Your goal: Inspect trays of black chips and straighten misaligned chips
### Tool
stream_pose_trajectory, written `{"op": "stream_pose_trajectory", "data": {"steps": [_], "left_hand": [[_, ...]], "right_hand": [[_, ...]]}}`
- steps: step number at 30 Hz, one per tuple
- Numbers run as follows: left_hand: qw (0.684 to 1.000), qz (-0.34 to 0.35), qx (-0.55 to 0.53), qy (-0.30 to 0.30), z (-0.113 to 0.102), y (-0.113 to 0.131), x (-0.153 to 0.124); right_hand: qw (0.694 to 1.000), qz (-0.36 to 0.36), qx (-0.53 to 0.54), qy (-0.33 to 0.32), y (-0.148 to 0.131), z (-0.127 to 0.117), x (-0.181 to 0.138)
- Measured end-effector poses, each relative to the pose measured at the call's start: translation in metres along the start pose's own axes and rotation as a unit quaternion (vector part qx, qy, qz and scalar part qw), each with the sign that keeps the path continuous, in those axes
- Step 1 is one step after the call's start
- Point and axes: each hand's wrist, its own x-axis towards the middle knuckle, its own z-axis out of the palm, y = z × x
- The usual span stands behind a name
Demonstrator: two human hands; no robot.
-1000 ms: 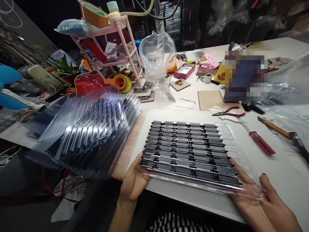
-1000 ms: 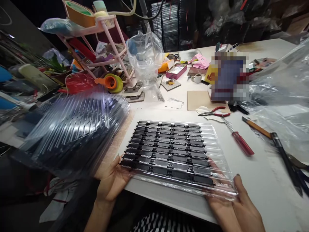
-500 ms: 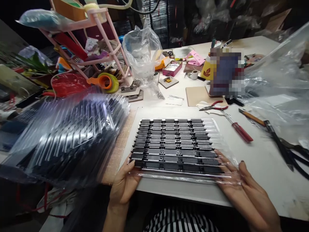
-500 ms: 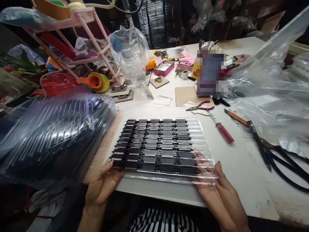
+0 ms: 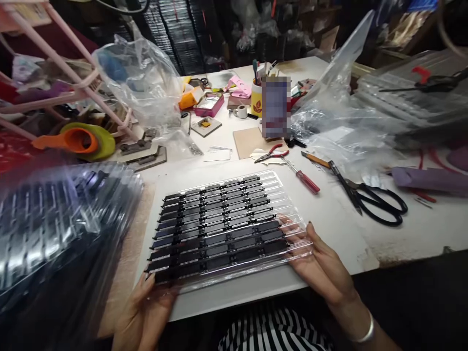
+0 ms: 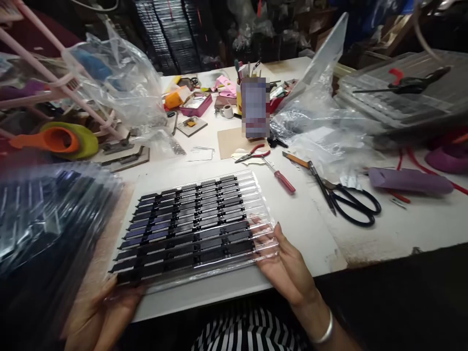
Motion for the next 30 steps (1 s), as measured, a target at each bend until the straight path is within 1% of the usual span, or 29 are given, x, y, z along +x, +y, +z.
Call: {"op": "stream_pose_trajectory", "data": {"steps": [4,8,13,16,18,20,25,30], "left_hand": [[1.000,-0.003,0.020,-0.016,-0.010,0.003,0.004],[0.999,-0.009,0.010,-0.036,-0.011,0.005,0.006],[0.998,0.005,-0.027,-0.062,-0.002,0.000,0.000],[0.992,0.021,-0.075,-0.103,0.006,-0.006,-0.004],[0.986,0.020,-0.099,-0.135,0.010,-0.009,-0.005],[0.983,0.013,-0.105,-0.152,0.011,-0.010,-0.005],[0.980,-0.001,-0.121,-0.155,0.006,-0.011,-0.003],[0.982,0.014,-0.122,-0.145,0.002,-0.014,-0.004]], "right_hand": [[1.000,-0.003,0.015,-0.017,0.000,0.001,0.001],[0.999,-0.008,0.029,-0.019,0.000,0.003,0.001],[0.999,-0.008,0.038,0.005,0.002,0.006,0.002],[0.999,-0.011,0.038,0.020,0.002,0.007,0.002],[0.999,-0.012,0.036,0.025,0.001,0.006,0.001],[0.999,-0.013,0.036,0.026,0.001,0.005,0.001],[0.999,-0.021,0.006,0.043,0.002,0.001,-0.002],[0.993,-0.043,-0.033,0.104,0.003,-0.002,-0.001]]}}
